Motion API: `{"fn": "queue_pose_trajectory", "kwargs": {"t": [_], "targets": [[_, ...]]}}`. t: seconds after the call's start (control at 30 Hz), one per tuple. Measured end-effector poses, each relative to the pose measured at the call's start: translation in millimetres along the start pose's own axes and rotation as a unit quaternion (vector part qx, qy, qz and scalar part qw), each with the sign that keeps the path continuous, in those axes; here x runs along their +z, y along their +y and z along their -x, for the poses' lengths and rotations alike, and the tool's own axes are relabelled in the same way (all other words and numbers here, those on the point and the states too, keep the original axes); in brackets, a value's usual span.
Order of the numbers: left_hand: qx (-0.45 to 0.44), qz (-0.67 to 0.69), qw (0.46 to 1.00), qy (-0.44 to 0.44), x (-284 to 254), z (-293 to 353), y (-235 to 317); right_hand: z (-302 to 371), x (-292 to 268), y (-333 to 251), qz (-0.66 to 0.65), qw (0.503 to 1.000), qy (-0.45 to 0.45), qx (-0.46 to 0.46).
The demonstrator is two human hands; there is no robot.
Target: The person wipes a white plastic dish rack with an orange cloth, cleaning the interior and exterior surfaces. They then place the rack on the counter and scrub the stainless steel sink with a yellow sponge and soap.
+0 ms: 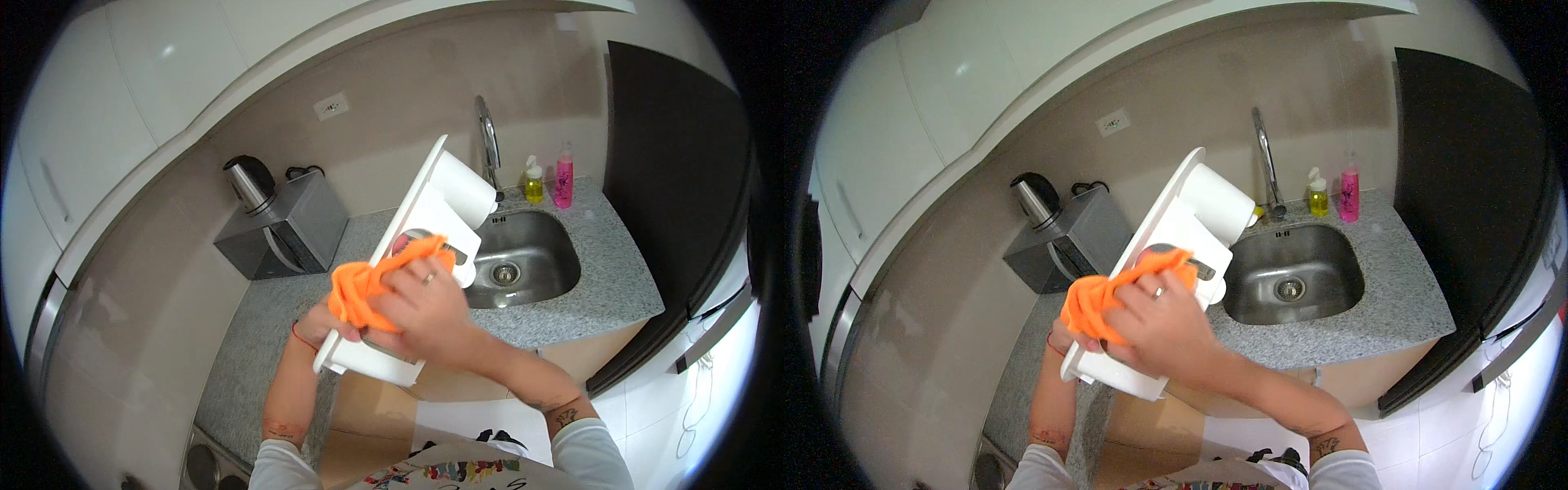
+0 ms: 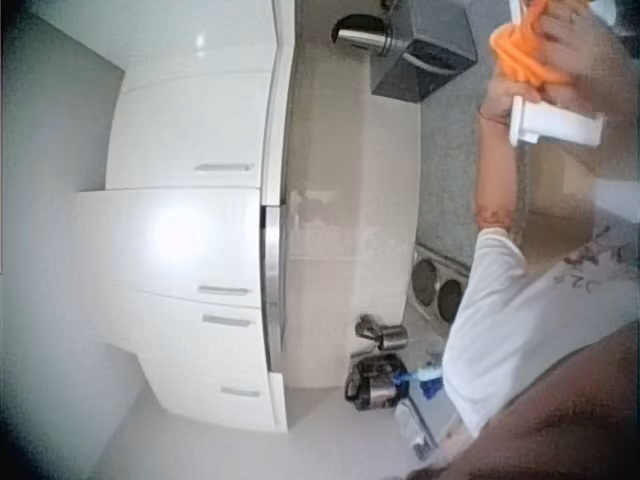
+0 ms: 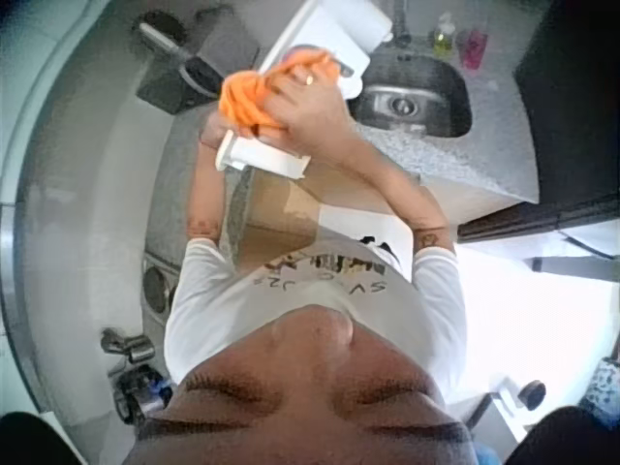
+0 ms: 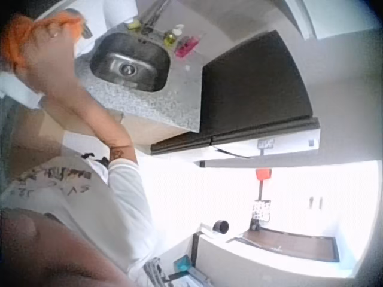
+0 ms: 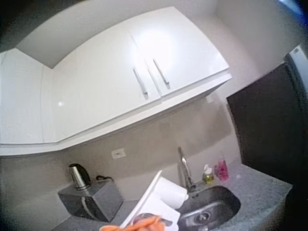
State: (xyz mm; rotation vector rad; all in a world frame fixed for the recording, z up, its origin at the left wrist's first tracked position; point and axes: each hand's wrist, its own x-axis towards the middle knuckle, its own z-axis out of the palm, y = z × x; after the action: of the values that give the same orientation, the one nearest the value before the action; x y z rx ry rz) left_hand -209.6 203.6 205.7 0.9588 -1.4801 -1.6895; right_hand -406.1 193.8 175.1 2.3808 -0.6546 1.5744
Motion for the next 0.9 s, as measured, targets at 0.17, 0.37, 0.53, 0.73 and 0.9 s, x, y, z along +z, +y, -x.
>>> {"fn": "queue_pose_trajectory", "kwargs": {"t": [0.17,0.37,0.53,0.73,0.9], "targets": [[0.077,0.002,0.984,-0.16,42,-6,-2,-27,-21,93,0.04,0.978,0.155,0.137],[0.095,-0.113,0.964,-0.221,39,9,-2,-63,-49,181,-0.295,0.875,0.071,0.377],[0.053,-0.259,0.954,-0.138,-26,34,-13,-65,-29,126,-0.546,0.792,0.096,0.255],[0.189,-0.32,0.927,0.044,16,36,13,-67,2,63,-0.324,0.927,0.009,0.188],[0.344,-0.379,0.677,0.529,22,7,-53,-52,30,33,-0.485,0.802,0.251,0.242]]}}
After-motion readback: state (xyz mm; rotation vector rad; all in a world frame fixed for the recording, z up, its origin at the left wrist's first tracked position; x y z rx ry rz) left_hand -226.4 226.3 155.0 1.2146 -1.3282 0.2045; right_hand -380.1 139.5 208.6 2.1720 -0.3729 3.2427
